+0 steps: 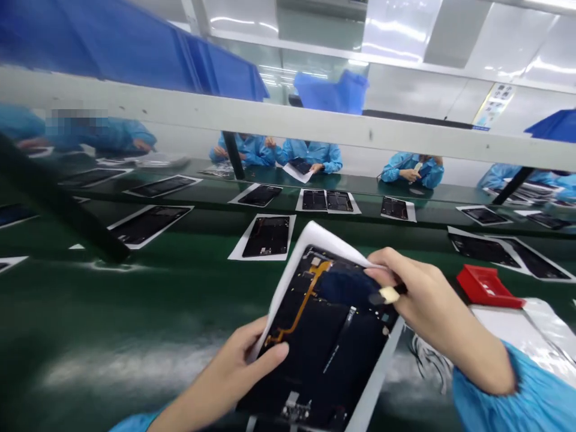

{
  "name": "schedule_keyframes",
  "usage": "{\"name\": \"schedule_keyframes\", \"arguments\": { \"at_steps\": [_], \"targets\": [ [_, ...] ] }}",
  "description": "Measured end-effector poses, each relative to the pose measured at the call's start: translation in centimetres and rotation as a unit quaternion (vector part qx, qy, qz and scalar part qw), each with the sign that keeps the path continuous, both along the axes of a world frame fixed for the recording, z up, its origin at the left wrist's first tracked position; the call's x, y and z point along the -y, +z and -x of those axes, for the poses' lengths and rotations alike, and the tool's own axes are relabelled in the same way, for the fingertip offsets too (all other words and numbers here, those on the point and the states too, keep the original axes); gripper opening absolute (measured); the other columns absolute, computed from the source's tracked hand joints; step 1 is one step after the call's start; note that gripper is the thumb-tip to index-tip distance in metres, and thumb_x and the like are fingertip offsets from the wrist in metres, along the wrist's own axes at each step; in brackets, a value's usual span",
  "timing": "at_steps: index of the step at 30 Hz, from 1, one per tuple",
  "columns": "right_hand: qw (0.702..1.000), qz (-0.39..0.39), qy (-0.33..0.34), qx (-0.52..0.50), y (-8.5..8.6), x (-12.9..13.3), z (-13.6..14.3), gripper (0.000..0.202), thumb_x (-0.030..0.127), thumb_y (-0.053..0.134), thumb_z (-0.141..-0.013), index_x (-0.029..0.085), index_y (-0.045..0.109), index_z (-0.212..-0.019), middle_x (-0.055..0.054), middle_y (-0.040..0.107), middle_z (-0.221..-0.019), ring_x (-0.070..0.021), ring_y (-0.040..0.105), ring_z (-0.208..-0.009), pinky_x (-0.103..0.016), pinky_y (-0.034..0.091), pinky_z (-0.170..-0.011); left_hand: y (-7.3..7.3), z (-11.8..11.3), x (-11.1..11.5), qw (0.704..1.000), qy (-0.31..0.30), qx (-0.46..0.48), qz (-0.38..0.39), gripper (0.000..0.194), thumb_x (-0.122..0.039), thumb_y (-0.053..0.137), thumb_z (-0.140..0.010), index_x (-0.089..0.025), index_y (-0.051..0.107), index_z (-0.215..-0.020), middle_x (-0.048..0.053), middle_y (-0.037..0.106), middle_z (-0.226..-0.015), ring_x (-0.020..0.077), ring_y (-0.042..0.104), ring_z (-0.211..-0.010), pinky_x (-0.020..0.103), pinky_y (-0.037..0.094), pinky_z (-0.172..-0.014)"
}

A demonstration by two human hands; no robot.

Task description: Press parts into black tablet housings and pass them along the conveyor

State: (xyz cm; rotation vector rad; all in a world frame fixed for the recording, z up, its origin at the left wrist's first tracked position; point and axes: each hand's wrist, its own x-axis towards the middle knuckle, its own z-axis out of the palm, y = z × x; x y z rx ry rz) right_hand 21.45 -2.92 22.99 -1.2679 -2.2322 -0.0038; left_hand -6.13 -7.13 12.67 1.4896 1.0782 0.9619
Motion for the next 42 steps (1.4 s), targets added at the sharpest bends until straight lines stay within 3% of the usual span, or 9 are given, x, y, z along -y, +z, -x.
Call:
{"name": "schedule_keyframes", "arguments": {
  "at_steps": [3,6,12,17,21,26,31,36,42],
  "targets": [
    [0.998,-0.042,-0.013,-0.049,-1.4,0.4,0.3,0.026,0.042,0.052,-0.094,0.024,0.064,-0.109,-0.005,0.066,-0.099,-0.0185,0.064,-0.084,-0.029,0.05,-0.072,-3.4,-0.7,3.2,0.993,0.077,0.026,0.088,0.05,-0.046,0.065,-0.082,-0.02,0.062,-0.124,0.009,0.066,-0.123,0.0298,0.06,-0.117,0.037,0.049,-0.099],
    [0.992,-0.034,-0.079,-0.094,-4.1,1.3,-0.4,0.029,0.045,0.054,-0.093,0.023,0.068,-0.106,-0.006,0.063,-0.091,-0.0182,0.062,-0.076,-0.03,0.049,-0.064,-7.0,-1.3,5.2,0.975,0.14,0.043,0.165,0.058,-0.056,0.064,-0.079,-0.018,0.062,-0.122,0.01,0.067,-0.122,0.0305,0.058,-0.119,0.037,0.049,-0.099],
    [0.971,0.132,-0.085,-0.18,-10.8,6.1,-2.3,0.03,0.043,0.049,-0.095,0.025,0.073,-0.089,-0.005,0.056,-0.078,-0.0175,0.058,-0.069,-0.027,0.047,-0.055,-11.0,-1.0,6.5,0.958,0.194,-0.044,0.204,0.064,-0.057,0.063,-0.079,-0.018,0.055,-0.13,0.011,0.064,-0.127,0.0287,0.06,-0.118,0.033,0.049,-0.095],
    [0.921,0.262,-0.029,-0.286,-14.1,8.9,-1.4,0.044,0.043,0.032,-0.101,0.027,0.072,-0.095,-0.007,0.06,-0.102,-0.02,0.061,-0.091,-0.03,0.051,-0.075,-10.7,0.6,7.1,0.923,0.206,-0.311,0.098,0.056,-0.052,0.056,-0.085,-0.029,0.053,-0.136,0.002,0.074,-0.079,0.0257,0.069,-0.069,0.026,0.047,-0.054],
    [0.859,0.336,-0.019,-0.386,-17.3,7.3,0.0,0.046,0.046,0.031,-0.101,0.021,0.067,-0.086,-0.003,0.057,-0.075,-0.0151,0.058,-0.064,-0.028,0.05,-0.063,-9.2,0.8,5.8,0.841,0.251,-0.458,-0.142,0.035,-0.047,0.054,-0.087,-0.029,0.071,-0.113,0.001,0.064,-0.057,0.0193,0.053,-0.047,0.027,0.038,-0.051],
    [0.836,0.369,-0.054,-0.403,-21.6,4.7,1.2,0.026,0.046,0.057,-0.09,0.02,0.061,-0.09,-0.003,0.064,-0.081,-0.0179,0.064,-0.076,-0.029,0.053,-0.069,-8.7,-2.7,1.1,0.892,0.127,-0.376,-0.217,0.027,-0.038,0.055,-0.092,-0.025,0.069,-0.11,0.005,0.072,-0.086,0.0205,0.066,-0.074,0.028,0.049,-0.073],
    [0.836,0.343,-0.059,-0.425,-23.2,4.1,1.4,0.018,0.037,0.065,-0.086,0.02,0.064,-0.079,-0.003,0.066,-0.081,-0.0175,0.064,-0.078,-0.027,0.052,-0.07,-10.3,-6.2,-2.2,0.915,-0.024,-0.337,-0.219,0.026,-0.031,0.054,-0.094,-0.024,0.065,-0.117,0.006,0.069,-0.103,0.023,0.065,-0.094,0.034,0.05,-0.084],
    [0.826,0.34,-0.056,-0.446,-23.2,3.8,1.6,0.012,0.03,0.068,-0.084,0.02,0.066,-0.078,-0.002,0.067,-0.077,-0.0154,0.065,-0.073,-0.024,0.053,-0.066,-11.3,-6.6,-2.7,0.923,-0.041,-0.3,-0.238,0.02,-0.026,0.05,-0.097,-0.02,0.068,-0.09,0.003,0.068,-0.086,0.0186,0.062,-0.078,0.032,0.049,-0.072],
    [0.815,0.339,-0.068,-0.465,-22.7,4.0,1.7,0.009,0.027,0.07,-0.082,0.022,0.067,-0.075,-0.001,0.069,-0.075,-0.0147,0.067,-0.072,-0.021,0.055,-0.065,-11.5,-6.3,-2.5,0.941,-0.015,-0.288,-0.175,0.009,-0.02,0.058,-0.092,-0.019,0.066,-0.088,0.002,0.064,-0.084,0.0178,0.059,-0.079,0.031,0.045,-0.072]
  ]
}}
